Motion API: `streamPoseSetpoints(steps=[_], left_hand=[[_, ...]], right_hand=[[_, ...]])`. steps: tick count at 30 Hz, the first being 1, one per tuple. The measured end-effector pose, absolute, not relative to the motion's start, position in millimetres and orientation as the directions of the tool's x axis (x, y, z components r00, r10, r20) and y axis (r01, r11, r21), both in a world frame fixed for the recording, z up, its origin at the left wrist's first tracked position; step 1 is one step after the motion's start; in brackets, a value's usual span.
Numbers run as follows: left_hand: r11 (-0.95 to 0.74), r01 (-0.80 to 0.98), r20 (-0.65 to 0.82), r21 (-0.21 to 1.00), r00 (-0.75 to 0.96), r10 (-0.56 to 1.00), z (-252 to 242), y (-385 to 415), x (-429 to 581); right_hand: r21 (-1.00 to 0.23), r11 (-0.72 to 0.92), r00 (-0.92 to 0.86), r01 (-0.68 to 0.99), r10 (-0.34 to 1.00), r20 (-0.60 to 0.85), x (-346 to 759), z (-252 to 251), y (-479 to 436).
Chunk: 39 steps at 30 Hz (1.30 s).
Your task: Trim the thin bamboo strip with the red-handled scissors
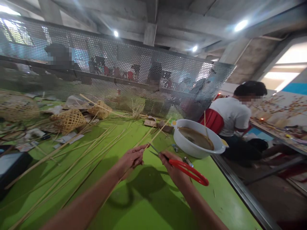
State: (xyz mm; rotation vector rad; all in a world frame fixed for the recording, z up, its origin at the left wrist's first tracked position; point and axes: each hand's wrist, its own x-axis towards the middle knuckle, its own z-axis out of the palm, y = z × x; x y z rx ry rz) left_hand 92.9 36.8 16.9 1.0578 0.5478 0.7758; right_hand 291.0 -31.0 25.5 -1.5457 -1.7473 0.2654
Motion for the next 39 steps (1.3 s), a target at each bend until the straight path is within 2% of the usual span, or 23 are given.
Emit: streamPoseSetpoints(steps=[7, 11, 16, 22, 25, 30, 35, 39], left_hand=[[0.333, -0.339, -0.041, 0.880, 0.644, 0.764, 15.5, 34.4, 94.1], [0.336, -0.375, -0.025, 0.864, 0.634, 0.773, 13.6, 34.2, 94.4], [0.366, -0.373, -0.039, 0.853, 0.653, 0.756, 16.2, 32.5, 93.6], [0.376, -0.374, -0.055, 0.848, 0.643, 0.764, 18.1, 31.7, 93.7], [0.376, -0.382, -0.044, 0.844, 0.649, 0.759, 18.3, 31.3, 94.1], [0.360, -0.373, -0.052, 0.855, 0.629, 0.776, 16.9, 32.7, 94.7], [0.351, -0.376, -0.031, 0.858, 0.643, 0.766, 14.7, 34.0, 95.0], [0.329, -0.383, -0.015, 0.863, 0.632, 0.775, 13.7, 34.0, 95.0]], right_hand=[[-0.603, 0.222, 0.072, 0.766, 0.902, 0.425, 290.9, 27.8, -33.2], [-0.601, 0.253, 0.012, 0.758, 0.916, 0.401, 287.5, 27.6, -34.4], [-0.595, 0.219, 0.080, 0.773, 0.897, 0.434, 287.6, 26.9, -34.2], [-0.587, 0.246, 0.027, 0.771, 0.909, 0.416, 286.5, 26.0, -35.5], [-0.586, 0.219, 0.077, 0.780, 0.896, 0.437, 287.6, 24.8, -35.4], [-0.577, 0.258, -0.011, 0.775, 0.918, 0.396, 284.2, 20.8, -35.3], [-0.574, 0.220, 0.057, 0.789, 0.904, 0.424, 286.2, 20.8, -33.9], [-0.561, 0.251, -0.003, 0.789, 0.914, 0.405, 287.3, 20.8, -34.1]])
